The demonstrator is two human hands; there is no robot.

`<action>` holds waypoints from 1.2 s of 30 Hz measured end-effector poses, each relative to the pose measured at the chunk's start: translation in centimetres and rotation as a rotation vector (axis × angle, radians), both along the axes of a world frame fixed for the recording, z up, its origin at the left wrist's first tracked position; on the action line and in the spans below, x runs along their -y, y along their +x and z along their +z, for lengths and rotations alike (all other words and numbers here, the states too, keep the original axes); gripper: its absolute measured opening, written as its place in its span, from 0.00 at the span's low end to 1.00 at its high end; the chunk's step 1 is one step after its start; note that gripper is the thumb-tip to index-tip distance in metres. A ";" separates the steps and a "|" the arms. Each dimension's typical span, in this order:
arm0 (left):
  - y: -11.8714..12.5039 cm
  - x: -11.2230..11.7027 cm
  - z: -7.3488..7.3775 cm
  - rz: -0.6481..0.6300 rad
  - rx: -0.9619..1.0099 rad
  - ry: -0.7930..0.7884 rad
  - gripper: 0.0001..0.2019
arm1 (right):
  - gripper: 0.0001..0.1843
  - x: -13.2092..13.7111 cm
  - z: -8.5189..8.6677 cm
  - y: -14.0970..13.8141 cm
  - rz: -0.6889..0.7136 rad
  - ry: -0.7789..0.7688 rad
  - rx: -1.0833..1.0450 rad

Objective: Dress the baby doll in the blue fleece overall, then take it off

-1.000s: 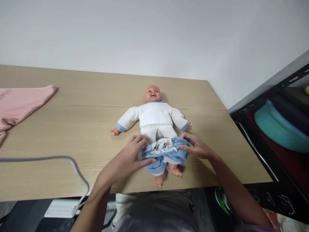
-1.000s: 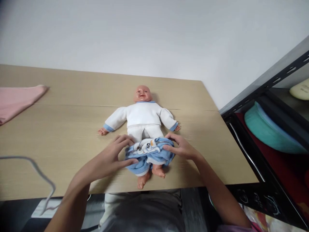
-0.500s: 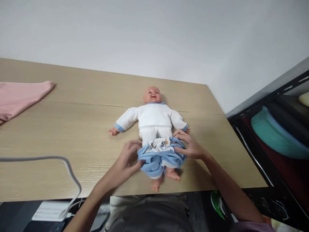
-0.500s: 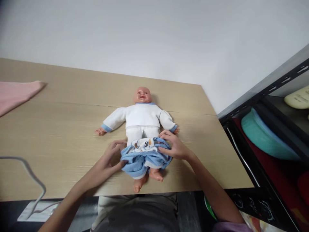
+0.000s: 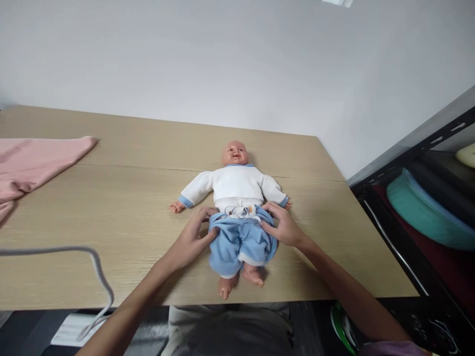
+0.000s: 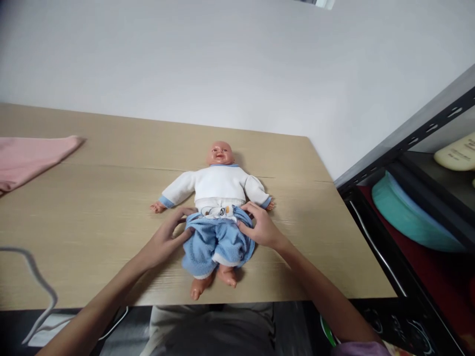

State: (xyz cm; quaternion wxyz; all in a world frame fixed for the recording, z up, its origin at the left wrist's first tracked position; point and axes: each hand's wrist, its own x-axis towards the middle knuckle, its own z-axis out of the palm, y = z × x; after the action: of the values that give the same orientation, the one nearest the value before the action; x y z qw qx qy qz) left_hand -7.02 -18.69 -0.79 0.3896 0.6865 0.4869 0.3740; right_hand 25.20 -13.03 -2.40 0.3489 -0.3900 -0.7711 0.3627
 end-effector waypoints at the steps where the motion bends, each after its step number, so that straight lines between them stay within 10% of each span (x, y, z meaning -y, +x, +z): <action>1: 0.0 0.1 0.2 -0.016 -0.027 0.046 0.14 | 0.11 0.2 0.4 -0.1 0.001 0.070 0.026; 6: 0.5 -0.5 1.1 -0.068 -0.096 0.100 0.13 | 0.14 -0.1 0.8 -1.4 -0.025 0.269 0.008; 13: 1.7 -2.8 0.9 0.038 0.027 -0.022 0.16 | 0.08 -2.4 -1.4 -2.5 -0.238 0.142 -0.028; 21: 1.6 -2.6 -0.3 0.109 -0.131 0.227 0.13 | 0.09 -1.4 -0.5 -2.1 -0.199 0.368 0.010; 30: 2.7 -8.4 -0.8 0.201 0.276 -0.098 0.19 | 0.16 -4.8 -1.8 -4.5 -0.313 0.078 -0.122; 36: 2.3 -7.5 -1.2 0.257 0.239 -0.048 0.18 | 0.23 -4.7 -3.0 -3.2 -0.395 -0.085 -0.202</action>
State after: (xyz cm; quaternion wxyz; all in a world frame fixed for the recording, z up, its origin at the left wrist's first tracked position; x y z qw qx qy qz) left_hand -4.68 -11.22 -2.02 0.4099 0.5600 0.5296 0.4877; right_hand 22.03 -8.36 -5.41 0.4719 -0.5092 -0.6252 0.3567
